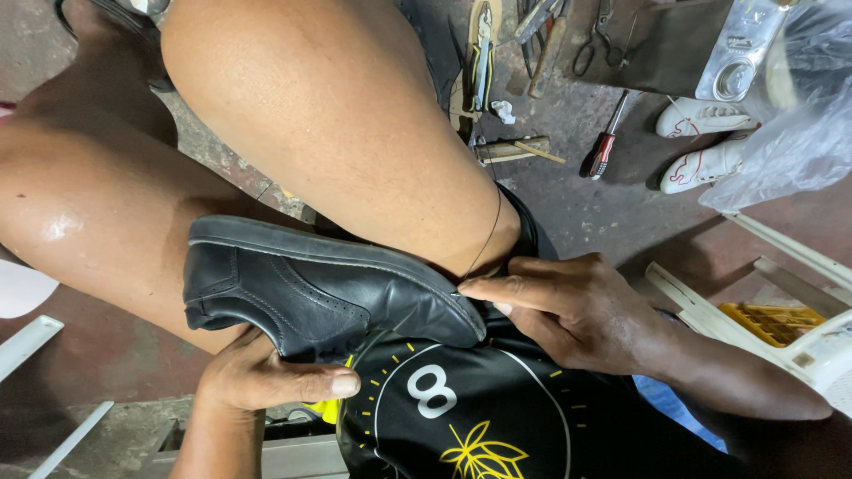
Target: The person sews a black leather shoe by hand, using a needle and thread to stitch along the seam between the upper and the sole.
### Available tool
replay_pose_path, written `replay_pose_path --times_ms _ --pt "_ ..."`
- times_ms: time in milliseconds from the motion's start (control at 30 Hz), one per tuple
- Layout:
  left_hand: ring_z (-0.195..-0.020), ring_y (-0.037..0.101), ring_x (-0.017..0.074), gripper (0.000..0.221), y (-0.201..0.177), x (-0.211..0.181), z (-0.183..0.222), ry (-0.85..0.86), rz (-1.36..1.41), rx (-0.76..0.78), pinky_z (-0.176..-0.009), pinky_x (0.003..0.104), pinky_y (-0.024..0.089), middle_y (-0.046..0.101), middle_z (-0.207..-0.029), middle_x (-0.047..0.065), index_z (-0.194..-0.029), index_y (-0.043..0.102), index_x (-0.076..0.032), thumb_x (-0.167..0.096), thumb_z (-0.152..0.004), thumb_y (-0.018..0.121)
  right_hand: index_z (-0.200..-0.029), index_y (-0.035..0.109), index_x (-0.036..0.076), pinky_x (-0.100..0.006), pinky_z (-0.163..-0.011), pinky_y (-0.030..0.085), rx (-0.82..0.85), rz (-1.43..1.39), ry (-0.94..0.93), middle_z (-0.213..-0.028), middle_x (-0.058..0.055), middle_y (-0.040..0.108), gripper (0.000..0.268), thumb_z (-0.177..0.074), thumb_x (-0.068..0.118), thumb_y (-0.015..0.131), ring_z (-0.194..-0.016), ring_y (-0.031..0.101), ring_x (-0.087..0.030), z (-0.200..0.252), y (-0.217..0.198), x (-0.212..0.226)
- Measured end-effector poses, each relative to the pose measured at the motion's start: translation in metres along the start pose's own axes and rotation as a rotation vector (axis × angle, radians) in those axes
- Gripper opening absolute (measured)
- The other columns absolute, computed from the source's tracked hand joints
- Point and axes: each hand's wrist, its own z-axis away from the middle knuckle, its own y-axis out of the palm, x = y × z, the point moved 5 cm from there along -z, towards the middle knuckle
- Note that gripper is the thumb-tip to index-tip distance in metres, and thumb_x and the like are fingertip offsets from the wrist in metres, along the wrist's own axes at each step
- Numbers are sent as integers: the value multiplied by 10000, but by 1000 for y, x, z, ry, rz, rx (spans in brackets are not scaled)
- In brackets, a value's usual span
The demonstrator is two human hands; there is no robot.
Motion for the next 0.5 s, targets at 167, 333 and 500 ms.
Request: replay_pose_path --times_ms 167,333,500 --pt "-1145 678 256 836 2 -7 0 141 -140 55 -876 357 610 734 -1231 182 -1232 691 86 -147 -480 971 -1285 687 172 -332 -514 530 37 70 23 -745 -68 668 475 -835 20 702 -581 671 -200 3 3 -3" --pt "-1081 726 261 811 5 -8 1 -18 -126 14 -820 394 655 748 -1186 173 -1178 711 64 -178 -442 950 -1438 626 230 -368 -582 542 159 325 28 -942 -39 680 752 -702 203 775 -689 693 -231 10 5 -5" --pt "-1112 716 221 786 16 -16 3 87 -208 74 -823 372 626 736 -1227 148 -1229 711 23 -221 -522 952 -1479 489 202 -359 -587 535 320 788 -118 -1298 -29 653 642 -870 360 614 -960 730 -224 15 12 13"
